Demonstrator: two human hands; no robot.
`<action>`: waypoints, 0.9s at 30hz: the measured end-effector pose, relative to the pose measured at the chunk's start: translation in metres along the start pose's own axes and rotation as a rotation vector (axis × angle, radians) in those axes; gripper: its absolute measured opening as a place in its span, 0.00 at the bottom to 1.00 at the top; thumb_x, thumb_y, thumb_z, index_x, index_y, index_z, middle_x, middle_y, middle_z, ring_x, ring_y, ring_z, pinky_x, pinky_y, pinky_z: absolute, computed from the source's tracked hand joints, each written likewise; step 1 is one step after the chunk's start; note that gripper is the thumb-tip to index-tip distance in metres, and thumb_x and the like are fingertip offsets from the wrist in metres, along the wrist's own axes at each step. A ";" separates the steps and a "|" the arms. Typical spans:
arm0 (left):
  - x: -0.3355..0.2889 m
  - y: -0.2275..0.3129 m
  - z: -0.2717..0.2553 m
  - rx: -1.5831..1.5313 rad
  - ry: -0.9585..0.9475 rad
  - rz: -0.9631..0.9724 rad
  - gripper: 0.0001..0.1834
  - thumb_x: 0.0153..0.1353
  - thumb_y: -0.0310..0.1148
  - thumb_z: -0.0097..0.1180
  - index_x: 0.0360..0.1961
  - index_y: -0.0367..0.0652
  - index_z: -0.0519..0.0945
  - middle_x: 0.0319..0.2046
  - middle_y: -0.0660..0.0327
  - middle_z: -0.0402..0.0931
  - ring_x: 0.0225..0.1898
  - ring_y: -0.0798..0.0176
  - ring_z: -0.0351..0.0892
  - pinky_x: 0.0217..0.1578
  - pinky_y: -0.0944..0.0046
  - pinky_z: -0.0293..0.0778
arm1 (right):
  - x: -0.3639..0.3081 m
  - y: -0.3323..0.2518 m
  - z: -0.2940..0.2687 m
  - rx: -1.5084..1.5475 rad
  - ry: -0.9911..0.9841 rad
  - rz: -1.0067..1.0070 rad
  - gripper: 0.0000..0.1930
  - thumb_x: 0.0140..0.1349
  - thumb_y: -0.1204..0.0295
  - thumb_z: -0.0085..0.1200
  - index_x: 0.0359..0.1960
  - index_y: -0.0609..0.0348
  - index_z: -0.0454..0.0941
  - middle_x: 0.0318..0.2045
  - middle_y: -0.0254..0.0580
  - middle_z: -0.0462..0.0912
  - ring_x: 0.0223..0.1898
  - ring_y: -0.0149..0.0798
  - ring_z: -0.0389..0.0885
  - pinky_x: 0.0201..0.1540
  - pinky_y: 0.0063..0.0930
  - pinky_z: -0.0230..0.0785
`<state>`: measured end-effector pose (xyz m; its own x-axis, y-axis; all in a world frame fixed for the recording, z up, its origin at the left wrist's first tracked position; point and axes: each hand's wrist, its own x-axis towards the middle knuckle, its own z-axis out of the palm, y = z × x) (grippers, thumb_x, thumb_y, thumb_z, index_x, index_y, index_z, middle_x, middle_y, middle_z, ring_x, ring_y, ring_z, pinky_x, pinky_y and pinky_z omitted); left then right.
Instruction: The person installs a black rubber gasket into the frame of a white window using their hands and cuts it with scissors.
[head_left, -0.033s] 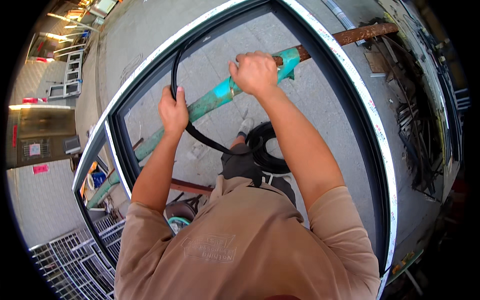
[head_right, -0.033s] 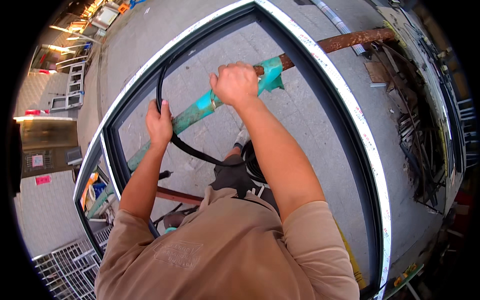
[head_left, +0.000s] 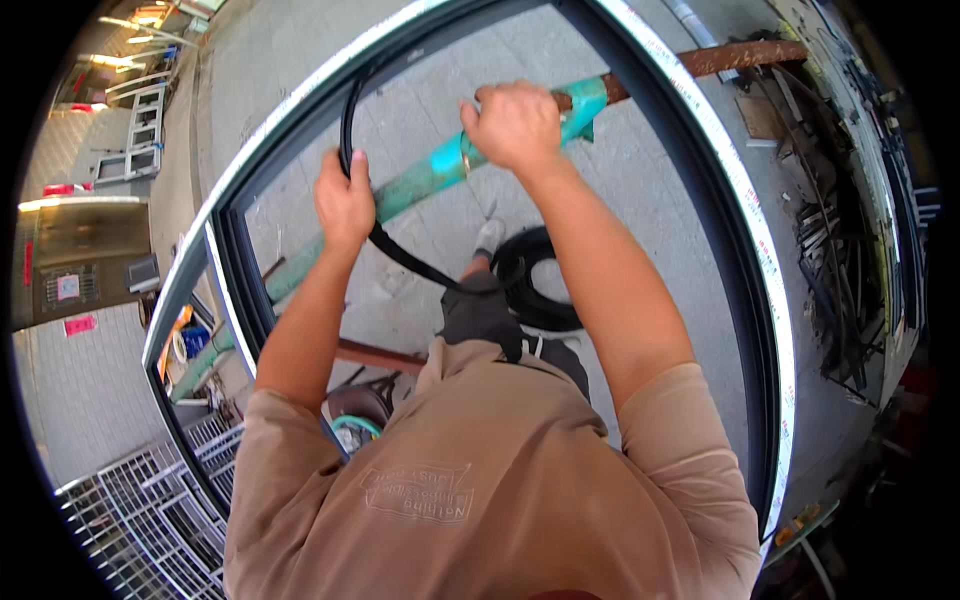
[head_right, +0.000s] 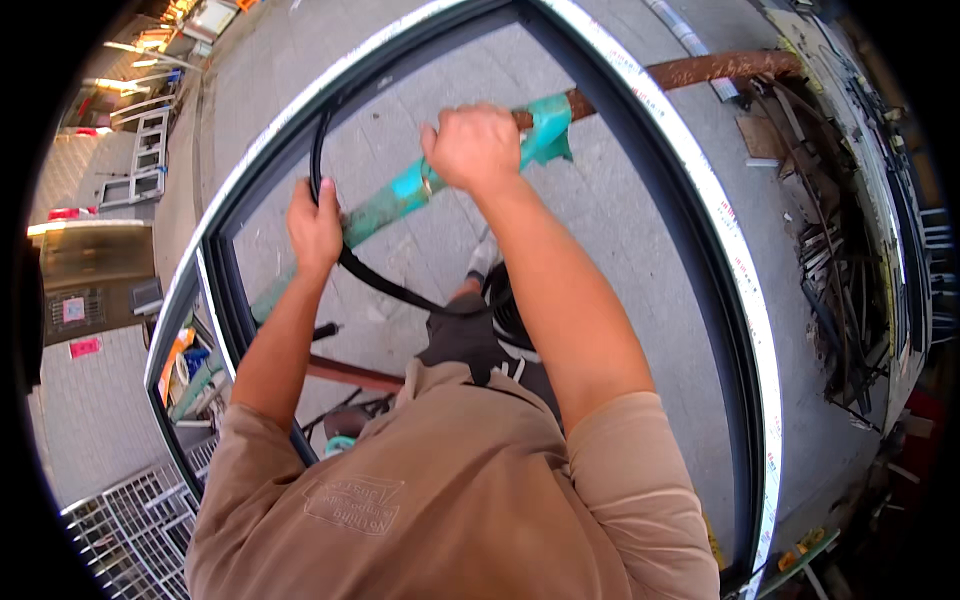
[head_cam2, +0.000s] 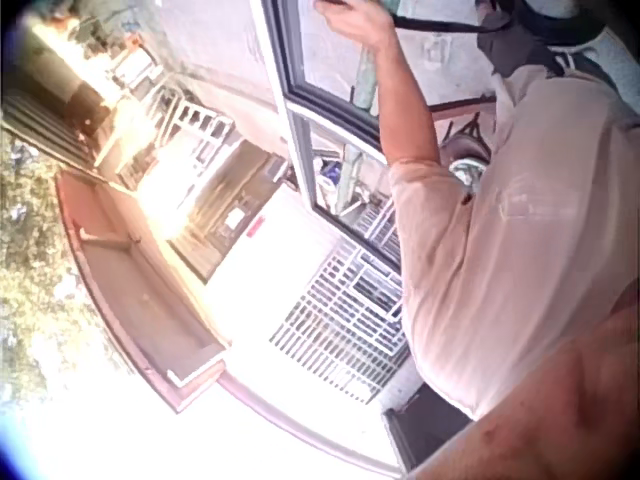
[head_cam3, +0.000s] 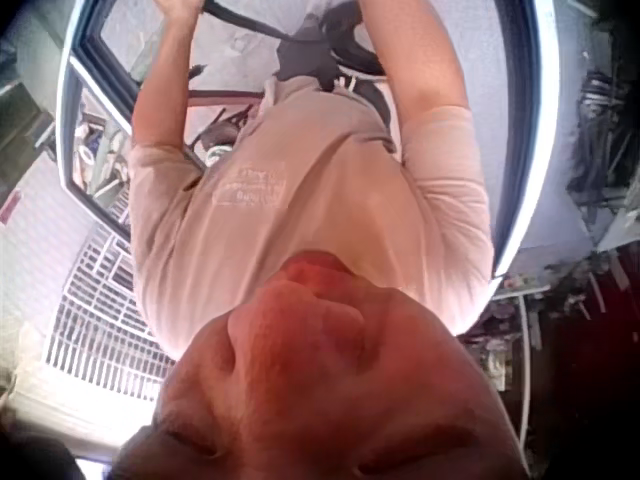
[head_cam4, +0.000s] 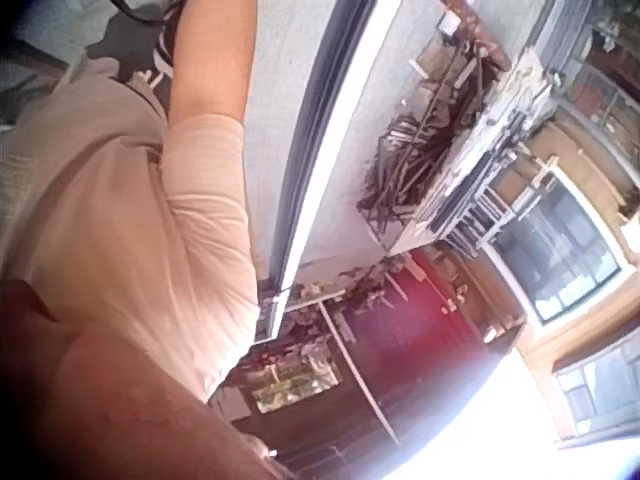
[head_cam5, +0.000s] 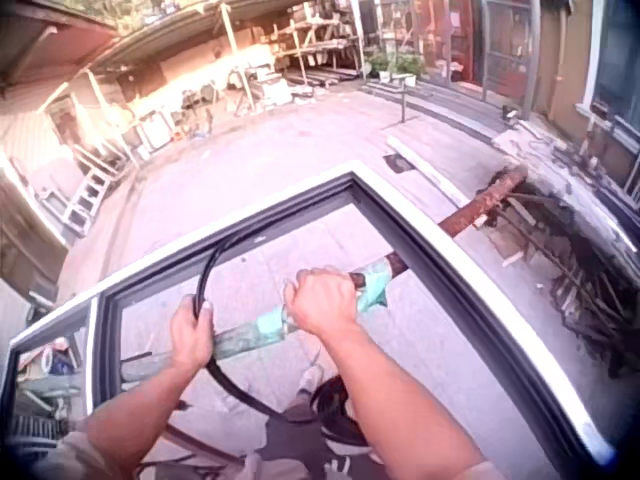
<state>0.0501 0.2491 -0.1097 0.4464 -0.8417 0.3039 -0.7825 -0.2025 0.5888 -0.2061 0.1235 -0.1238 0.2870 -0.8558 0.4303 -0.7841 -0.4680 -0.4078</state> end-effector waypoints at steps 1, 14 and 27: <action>0.002 -0.002 0.004 0.024 0.024 0.058 0.22 0.79 0.48 0.60 0.46 0.33 0.83 0.28 0.44 0.86 0.34 0.40 0.89 0.41 0.43 0.80 | -0.001 0.000 -0.004 -0.013 -0.008 0.012 0.23 0.71 0.48 0.58 0.34 0.54 0.94 0.34 0.48 0.94 0.42 0.51 0.92 0.52 0.51 0.81; 0.007 0.018 0.003 0.074 -0.029 -0.030 0.26 0.77 0.54 0.57 0.42 0.38 0.85 0.29 0.52 0.87 0.33 0.49 0.90 0.41 0.50 0.82 | 0.007 0.000 -0.024 -0.078 -0.068 0.030 0.23 0.68 0.53 0.56 0.31 0.59 0.93 0.33 0.58 0.93 0.38 0.58 0.94 0.49 0.54 0.86; 0.008 0.013 0.004 0.104 -0.042 -0.034 0.28 0.76 0.57 0.58 0.48 0.38 0.87 0.36 0.45 0.91 0.41 0.38 0.92 0.48 0.43 0.82 | 0.004 -0.006 -0.022 -0.149 -0.099 0.075 0.20 0.67 0.53 0.61 0.36 0.57 0.94 0.35 0.57 0.92 0.41 0.60 0.93 0.50 0.57 0.84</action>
<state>0.0418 0.2378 -0.1029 0.4568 -0.8531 0.2522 -0.8089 -0.2804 0.5167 -0.2127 0.1279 -0.1021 0.2716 -0.9079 0.3193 -0.8758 -0.3707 -0.3091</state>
